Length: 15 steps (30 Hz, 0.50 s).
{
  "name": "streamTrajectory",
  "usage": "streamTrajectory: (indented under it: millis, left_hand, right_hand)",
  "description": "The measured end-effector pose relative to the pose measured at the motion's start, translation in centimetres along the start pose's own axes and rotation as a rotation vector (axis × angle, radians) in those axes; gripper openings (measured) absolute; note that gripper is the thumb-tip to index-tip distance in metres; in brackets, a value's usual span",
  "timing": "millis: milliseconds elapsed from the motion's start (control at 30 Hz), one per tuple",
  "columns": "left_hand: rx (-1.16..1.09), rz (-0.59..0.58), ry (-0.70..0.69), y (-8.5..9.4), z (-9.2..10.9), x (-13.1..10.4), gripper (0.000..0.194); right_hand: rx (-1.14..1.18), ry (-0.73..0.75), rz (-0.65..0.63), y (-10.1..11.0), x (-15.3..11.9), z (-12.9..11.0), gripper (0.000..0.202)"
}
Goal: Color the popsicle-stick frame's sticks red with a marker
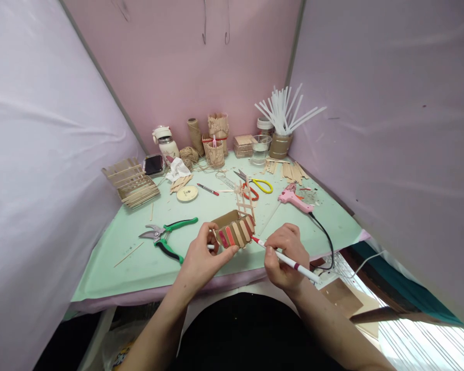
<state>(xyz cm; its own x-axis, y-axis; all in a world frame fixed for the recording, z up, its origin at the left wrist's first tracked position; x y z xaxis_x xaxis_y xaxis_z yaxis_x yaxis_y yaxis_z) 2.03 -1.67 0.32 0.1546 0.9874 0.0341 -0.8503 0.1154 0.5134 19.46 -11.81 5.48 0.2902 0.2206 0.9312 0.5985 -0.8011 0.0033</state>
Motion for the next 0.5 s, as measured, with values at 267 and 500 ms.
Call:
streamTrajectory:
  millis: [267, 500]
  left_hand:
    - [0.0, 0.0, 0.007, 0.01, 0.09, -0.01, 0.052]
    - [-0.007, 0.0, -0.003, 0.01, 0.05, 0.1, 0.053]
  right_hand:
    - [-0.003, -0.011, 0.013, 0.1, -0.17, 0.18, 0.015]
    - [0.002, -0.023, 0.029, 0.21, -0.14, 0.26, 0.015]
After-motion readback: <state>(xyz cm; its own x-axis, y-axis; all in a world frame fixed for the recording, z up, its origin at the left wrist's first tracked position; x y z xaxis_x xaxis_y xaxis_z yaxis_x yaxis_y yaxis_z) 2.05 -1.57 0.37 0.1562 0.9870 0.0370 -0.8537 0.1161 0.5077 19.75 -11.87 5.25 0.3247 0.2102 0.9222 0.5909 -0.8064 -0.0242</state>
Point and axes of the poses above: each hand's wrist, its own x-axis towards the middle knuckle, its own y-axis out of the back of the hand, z = x × y, the point moved 8 cm from there along x, towards the middle knuckle, and after that the axes turned 13 degrees about z, right-handed, at the moved point
